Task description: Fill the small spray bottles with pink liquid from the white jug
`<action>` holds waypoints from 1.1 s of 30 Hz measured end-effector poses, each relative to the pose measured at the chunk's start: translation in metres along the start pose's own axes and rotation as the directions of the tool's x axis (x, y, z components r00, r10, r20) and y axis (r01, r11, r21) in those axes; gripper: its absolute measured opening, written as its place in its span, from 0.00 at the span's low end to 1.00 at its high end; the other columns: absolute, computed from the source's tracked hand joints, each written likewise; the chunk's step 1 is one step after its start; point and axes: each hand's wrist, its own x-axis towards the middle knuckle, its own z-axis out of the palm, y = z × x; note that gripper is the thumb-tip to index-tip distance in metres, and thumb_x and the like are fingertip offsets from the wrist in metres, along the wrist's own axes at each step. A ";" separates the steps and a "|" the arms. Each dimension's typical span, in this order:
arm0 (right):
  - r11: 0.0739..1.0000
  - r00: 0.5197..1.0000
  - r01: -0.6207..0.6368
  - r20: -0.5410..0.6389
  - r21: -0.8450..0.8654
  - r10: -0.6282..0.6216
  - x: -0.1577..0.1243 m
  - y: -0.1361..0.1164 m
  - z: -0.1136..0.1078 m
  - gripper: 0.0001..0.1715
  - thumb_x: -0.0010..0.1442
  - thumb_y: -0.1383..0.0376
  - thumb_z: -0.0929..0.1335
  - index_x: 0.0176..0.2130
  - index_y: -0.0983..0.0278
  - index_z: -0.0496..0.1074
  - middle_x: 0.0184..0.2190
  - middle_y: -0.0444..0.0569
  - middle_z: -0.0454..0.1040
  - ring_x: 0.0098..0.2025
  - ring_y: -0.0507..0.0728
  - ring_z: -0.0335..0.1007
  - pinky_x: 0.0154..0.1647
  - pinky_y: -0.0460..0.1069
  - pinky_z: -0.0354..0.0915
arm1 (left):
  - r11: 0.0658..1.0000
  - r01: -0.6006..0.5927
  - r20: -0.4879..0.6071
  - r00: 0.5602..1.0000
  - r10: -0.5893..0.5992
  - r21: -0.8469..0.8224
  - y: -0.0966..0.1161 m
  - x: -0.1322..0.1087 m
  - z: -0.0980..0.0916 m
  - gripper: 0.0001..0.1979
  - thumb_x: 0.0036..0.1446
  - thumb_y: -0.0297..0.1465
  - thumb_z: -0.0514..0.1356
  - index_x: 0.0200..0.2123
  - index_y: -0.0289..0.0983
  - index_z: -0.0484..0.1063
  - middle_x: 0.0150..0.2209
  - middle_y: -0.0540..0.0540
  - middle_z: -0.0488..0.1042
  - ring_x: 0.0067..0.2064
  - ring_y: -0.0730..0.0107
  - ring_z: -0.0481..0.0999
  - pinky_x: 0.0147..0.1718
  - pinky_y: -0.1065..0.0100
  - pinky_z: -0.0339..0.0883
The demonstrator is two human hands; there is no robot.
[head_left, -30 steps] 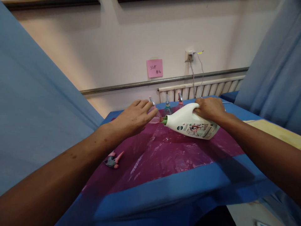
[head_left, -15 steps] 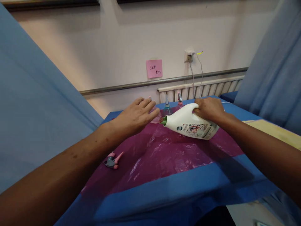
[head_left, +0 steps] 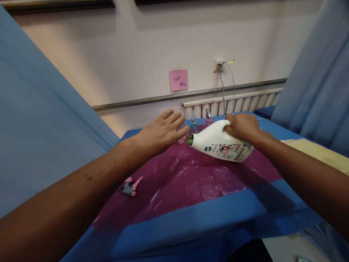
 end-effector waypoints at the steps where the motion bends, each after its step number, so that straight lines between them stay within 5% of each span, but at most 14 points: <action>1: 1.000 1.000 -0.001 0.000 0.003 0.001 0.000 0.000 0.000 0.22 0.73 0.51 0.66 0.54 0.58 0.83 0.48 0.59 0.88 0.48 0.70 0.83 0.38 0.56 0.60 | 1.000 -0.010 0.003 1.000 0.010 0.024 0.000 0.001 -0.001 0.27 0.69 0.23 0.60 0.68 0.45 0.71 0.65 0.37 0.77 0.72 0.44 0.70 0.74 0.44 0.57; 10: 1.000 1.000 -0.005 0.008 0.006 0.005 0.000 0.002 0.001 0.24 0.74 0.50 0.66 0.55 0.60 0.83 0.49 0.60 0.87 0.48 0.70 0.82 0.40 0.55 0.61 | 0.997 -0.042 -0.061 0.997 0.046 0.067 -0.001 0.006 -0.004 0.20 0.73 0.23 0.59 0.63 0.42 0.76 0.61 0.37 0.78 0.68 0.47 0.73 0.75 0.47 0.57; 17: 0.999 1.000 -0.014 -0.002 0.036 0.014 -0.001 0.004 -0.001 0.22 0.74 0.52 0.66 0.54 0.60 0.83 0.48 0.59 0.87 0.47 0.68 0.82 0.39 0.54 0.59 | 0.998 -0.013 -0.044 0.999 0.016 0.065 -0.002 0.003 -0.005 0.25 0.70 0.19 0.56 0.65 0.42 0.75 0.64 0.36 0.76 0.70 0.46 0.72 0.75 0.45 0.57; 25: 0.997 0.998 -0.060 0.013 0.042 0.059 -0.004 0.018 0.002 0.21 0.73 0.53 0.66 0.54 0.61 0.82 0.48 0.59 0.86 0.46 0.68 0.80 0.37 0.54 0.56 | 0.969 0.238 -0.017 0.971 -0.240 -0.064 0.008 -0.012 0.010 0.35 0.63 0.22 0.63 0.73 0.41 0.68 0.73 0.33 0.70 0.74 0.41 0.69 0.77 0.41 0.56; 33: 0.989 0.992 -0.119 -0.042 0.092 0.123 -0.009 0.035 0.013 0.22 0.72 0.52 0.67 0.54 0.59 0.83 0.48 0.60 0.86 0.43 0.67 0.80 0.37 0.53 0.56 | 0.799 0.444 -0.023 0.869 -0.495 -0.406 0.029 -0.018 0.044 0.39 0.60 0.31 0.69 0.73 0.43 0.64 0.70 0.34 0.72 0.70 0.39 0.73 0.69 0.43 0.69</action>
